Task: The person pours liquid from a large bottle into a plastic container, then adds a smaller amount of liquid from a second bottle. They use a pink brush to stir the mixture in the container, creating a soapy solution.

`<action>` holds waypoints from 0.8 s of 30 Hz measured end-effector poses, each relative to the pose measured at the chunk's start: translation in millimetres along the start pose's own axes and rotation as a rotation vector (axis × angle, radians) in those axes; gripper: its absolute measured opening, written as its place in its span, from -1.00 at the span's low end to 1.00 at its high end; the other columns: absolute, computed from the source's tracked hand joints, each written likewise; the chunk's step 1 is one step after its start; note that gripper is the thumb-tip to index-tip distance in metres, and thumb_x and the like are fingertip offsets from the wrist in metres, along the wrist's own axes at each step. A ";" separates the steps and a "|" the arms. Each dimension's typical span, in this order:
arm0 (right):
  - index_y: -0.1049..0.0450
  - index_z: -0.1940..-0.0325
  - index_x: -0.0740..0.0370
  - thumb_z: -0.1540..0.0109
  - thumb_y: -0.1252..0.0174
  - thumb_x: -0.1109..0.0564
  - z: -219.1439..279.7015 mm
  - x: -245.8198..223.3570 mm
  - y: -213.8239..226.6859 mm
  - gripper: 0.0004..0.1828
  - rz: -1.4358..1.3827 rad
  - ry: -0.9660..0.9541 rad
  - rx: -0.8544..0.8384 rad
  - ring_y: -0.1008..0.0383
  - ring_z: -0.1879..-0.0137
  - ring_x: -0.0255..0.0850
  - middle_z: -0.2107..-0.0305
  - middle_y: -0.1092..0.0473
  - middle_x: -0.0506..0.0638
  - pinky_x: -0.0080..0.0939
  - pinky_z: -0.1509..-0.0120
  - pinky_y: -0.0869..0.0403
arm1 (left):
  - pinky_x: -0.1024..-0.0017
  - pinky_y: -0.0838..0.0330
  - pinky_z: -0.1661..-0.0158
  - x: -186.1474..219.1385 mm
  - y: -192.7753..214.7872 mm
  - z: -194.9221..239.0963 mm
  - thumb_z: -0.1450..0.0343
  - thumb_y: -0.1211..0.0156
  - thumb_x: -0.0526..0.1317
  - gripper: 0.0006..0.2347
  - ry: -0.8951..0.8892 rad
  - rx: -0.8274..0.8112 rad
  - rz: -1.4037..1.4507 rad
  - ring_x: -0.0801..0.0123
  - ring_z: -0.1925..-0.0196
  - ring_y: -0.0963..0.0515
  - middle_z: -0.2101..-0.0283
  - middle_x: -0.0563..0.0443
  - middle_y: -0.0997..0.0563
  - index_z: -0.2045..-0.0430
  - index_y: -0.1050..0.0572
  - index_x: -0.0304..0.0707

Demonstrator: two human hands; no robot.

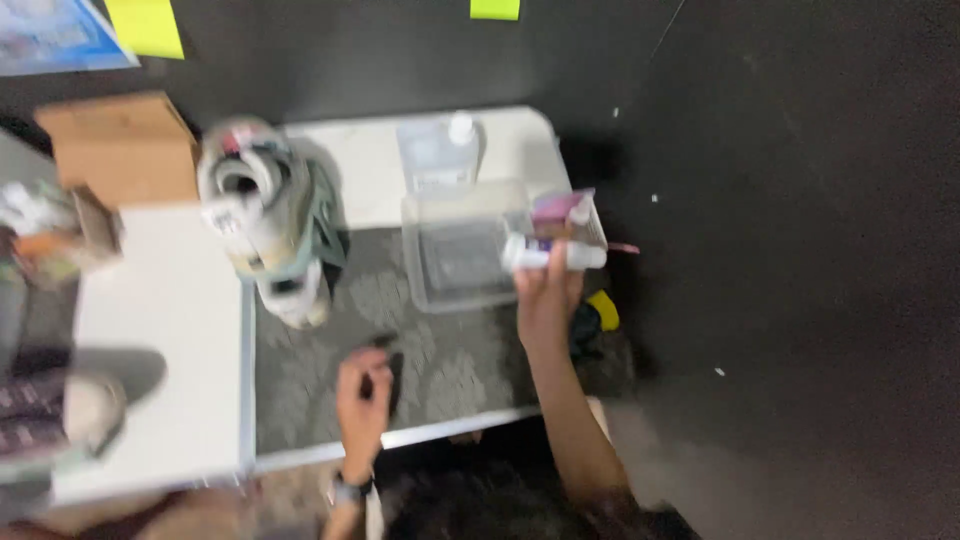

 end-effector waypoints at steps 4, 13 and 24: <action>-0.29 -0.10 0.21 -0.14 -0.33 -0.27 -1.5 -10.5 -36.7 -0.30 0.230 -0.052 -0.142 -0.47 0.33 -0.03 0.38 -0.42 0.21 -0.05 0.35 -0.45 | 0.06 -0.36 -0.07 -4.6 6.7 -4.9 -0.49 -0.17 -0.27 -0.85 -0.013 0.052 0.115 0.01 -0.06 -0.56 0.05 -0.18 -0.55 0.11 -0.58 -0.24; -0.41 -0.15 0.16 -0.14 -0.36 0.05 57.6 8.5 -60.7 -0.48 0.482 -0.181 -0.180 -0.54 0.04 -0.12 0.09 -0.46 0.12 -0.03 -0.05 -0.52 | 0.18 -0.39 -0.02 76.8 -26.6 -29.7 -0.52 -0.08 -0.08 -0.71 -0.050 -0.054 0.329 0.22 0.05 -0.54 0.10 -0.18 -0.57 -0.01 -0.50 -0.29; -0.43 -0.16 0.40 -0.02 -0.54 0.15 90.5 41.5 -44.5 -0.31 0.649 -0.490 -0.391 -0.55 0.07 -0.08 0.24 -0.52 0.24 0.03 -0.01 -0.53 | 0.63 -0.29 0.56 127.7 -88.8 -51.8 -0.43 0.11 0.04 -0.50 -0.076 -0.380 0.700 0.51 0.45 -0.54 0.09 -0.29 -0.66 -0.02 -0.50 -0.48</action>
Point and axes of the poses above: each hand's wrist, its own z-axis away from the middle knuckle, its own y-axis out of the back of the hand, x = y × z, the point moved 10 cm from there along -z, towards the middle knuckle
